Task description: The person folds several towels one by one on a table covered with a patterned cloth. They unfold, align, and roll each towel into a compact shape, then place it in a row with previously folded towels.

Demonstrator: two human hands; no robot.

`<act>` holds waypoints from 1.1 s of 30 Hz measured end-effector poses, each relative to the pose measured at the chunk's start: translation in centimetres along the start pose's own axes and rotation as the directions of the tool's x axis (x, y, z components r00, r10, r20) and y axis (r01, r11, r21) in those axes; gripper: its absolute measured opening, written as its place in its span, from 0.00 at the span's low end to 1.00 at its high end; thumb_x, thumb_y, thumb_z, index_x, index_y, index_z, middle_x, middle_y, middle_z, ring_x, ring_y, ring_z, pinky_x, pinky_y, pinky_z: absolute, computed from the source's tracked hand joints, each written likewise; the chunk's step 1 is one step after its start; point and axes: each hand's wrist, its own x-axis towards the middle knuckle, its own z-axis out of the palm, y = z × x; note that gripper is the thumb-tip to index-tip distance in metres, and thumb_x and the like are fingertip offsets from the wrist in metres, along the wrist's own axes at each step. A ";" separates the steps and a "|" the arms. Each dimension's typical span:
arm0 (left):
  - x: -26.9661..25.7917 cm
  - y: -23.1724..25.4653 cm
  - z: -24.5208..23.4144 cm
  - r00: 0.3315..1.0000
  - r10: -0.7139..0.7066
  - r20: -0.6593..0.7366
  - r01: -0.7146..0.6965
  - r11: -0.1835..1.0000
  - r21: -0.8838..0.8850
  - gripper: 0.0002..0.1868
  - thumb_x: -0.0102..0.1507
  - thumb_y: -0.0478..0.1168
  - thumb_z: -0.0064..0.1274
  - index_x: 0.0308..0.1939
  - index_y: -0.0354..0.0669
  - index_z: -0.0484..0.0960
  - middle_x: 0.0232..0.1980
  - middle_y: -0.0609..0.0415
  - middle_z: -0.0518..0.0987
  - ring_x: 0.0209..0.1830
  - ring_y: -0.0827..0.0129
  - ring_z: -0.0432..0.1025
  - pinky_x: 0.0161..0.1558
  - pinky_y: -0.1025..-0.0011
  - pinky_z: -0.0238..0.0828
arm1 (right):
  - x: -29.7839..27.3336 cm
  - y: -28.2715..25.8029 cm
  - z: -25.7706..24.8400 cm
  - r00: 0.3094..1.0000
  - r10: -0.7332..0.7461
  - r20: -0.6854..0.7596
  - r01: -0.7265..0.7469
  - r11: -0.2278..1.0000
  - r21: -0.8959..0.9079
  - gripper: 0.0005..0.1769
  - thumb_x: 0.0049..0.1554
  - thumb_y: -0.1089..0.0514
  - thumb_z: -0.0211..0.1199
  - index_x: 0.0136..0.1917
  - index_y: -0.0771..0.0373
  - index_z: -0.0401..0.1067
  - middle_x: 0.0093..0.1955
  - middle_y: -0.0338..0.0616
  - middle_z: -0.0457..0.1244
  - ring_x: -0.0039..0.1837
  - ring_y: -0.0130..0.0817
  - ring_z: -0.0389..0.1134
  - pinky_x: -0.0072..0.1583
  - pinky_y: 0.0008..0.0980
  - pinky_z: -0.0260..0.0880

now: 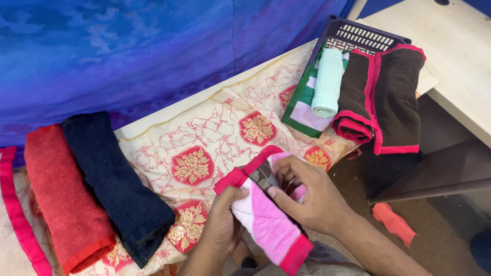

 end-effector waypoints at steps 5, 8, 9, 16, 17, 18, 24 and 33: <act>-2.4 -1.0 2.6 0.967 0.254 0.011 -0.254 0.962 0.105 0.32 0.60 0.45 0.54 0.68 0.43 0.73 0.56 0.51 0.80 0.56 0.67 0.74 0.59 0.67 0.68 | -0.7 -1.0 0.2 0.962 0.229 0.150 -0.238 0.970 0.045 0.35 0.50 0.55 0.75 0.68 0.59 0.66 0.38 0.46 0.62 0.39 0.34 0.64 0.43 0.35 0.66; -3.7 -1.4 4.9 0.961 0.259 -0.097 -0.244 0.959 0.141 0.41 0.57 0.52 0.57 0.73 0.49 0.63 0.60 0.52 0.80 0.61 0.66 0.74 0.62 0.65 0.70 | -1.5 -1.3 0.8 0.913 0.384 0.137 -0.379 0.923 -0.064 0.39 0.49 0.51 0.73 0.71 0.54 0.63 0.39 0.47 0.65 0.41 0.40 0.68 0.45 0.40 0.67; -4.0 -1.4 5.4 0.958 0.280 -0.058 -0.262 0.942 0.210 0.44 0.56 0.51 0.59 0.74 0.51 0.60 0.59 0.53 0.79 0.60 0.67 0.74 0.61 0.65 0.69 | -1.7 -1.3 1.2 0.911 0.401 0.098 -0.385 0.911 -0.147 0.38 0.50 0.51 0.71 0.72 0.52 0.62 0.41 0.47 0.66 0.44 0.41 0.70 0.47 0.40 0.69; -5.5 -4.2 6.6 0.953 0.242 0.183 -0.301 0.834 0.463 0.46 0.54 0.40 0.66 0.73 0.45 0.60 0.60 0.51 0.75 0.61 0.67 0.71 0.62 0.68 0.68 | -3.5 0.9 -0.7 0.999 -0.013 0.048 0.021 0.987 -0.157 0.44 0.50 0.37 0.68 0.70 0.63 0.62 0.58 0.56 0.63 0.59 0.49 0.68 0.57 0.45 0.70; -5.5 -5.0 7.0 0.960 0.202 0.196 -0.275 0.820 0.502 0.44 0.54 0.37 0.67 0.72 0.39 0.64 0.59 0.49 0.76 0.60 0.65 0.71 0.61 0.66 0.69 | -3.6 1.3 -1.3 0.994 0.054 0.098 -0.032 0.975 -0.221 0.41 0.50 0.35 0.68 0.66 0.63 0.65 0.56 0.55 0.64 0.59 0.49 0.68 0.58 0.44 0.70; -5.5 -5.9 7.6 0.966 0.193 0.173 -0.252 0.854 0.455 0.45 0.53 0.36 0.66 0.73 0.39 0.64 0.60 0.50 0.75 0.60 0.65 0.71 0.62 0.67 0.68 | -3.7 1.7 -2.0 0.982 0.124 0.142 -0.079 0.955 -0.287 0.38 0.50 0.34 0.68 0.61 0.64 0.68 0.55 0.54 0.65 0.59 0.48 0.69 0.59 0.43 0.69; -6.0 -9.5 10.7 0.960 0.218 0.177 -0.280 0.785 0.552 0.49 0.49 0.33 0.63 0.74 0.43 0.61 0.61 0.54 0.75 0.62 0.68 0.71 0.63 0.69 0.68 | -6.5 5.2 -4.8 0.974 0.227 -0.001 -0.226 0.973 0.053 0.27 0.54 0.40 0.68 0.53 0.66 0.73 0.46 0.46 0.71 0.49 0.34 0.72 0.53 0.34 0.72; -6.7 -14.1 11.1 0.873 0.487 -0.014 -0.214 0.409 0.887 0.24 0.58 0.35 0.59 0.59 0.39 0.78 0.46 0.53 0.84 0.46 0.72 0.78 0.51 0.71 0.75 | -7.8 9.8 -8.2 0.987 0.145 -0.070 -0.080 0.820 0.567 0.25 0.66 0.42 0.58 0.57 0.69 0.74 0.49 0.40 0.69 0.51 0.24 0.67 0.54 0.28 0.70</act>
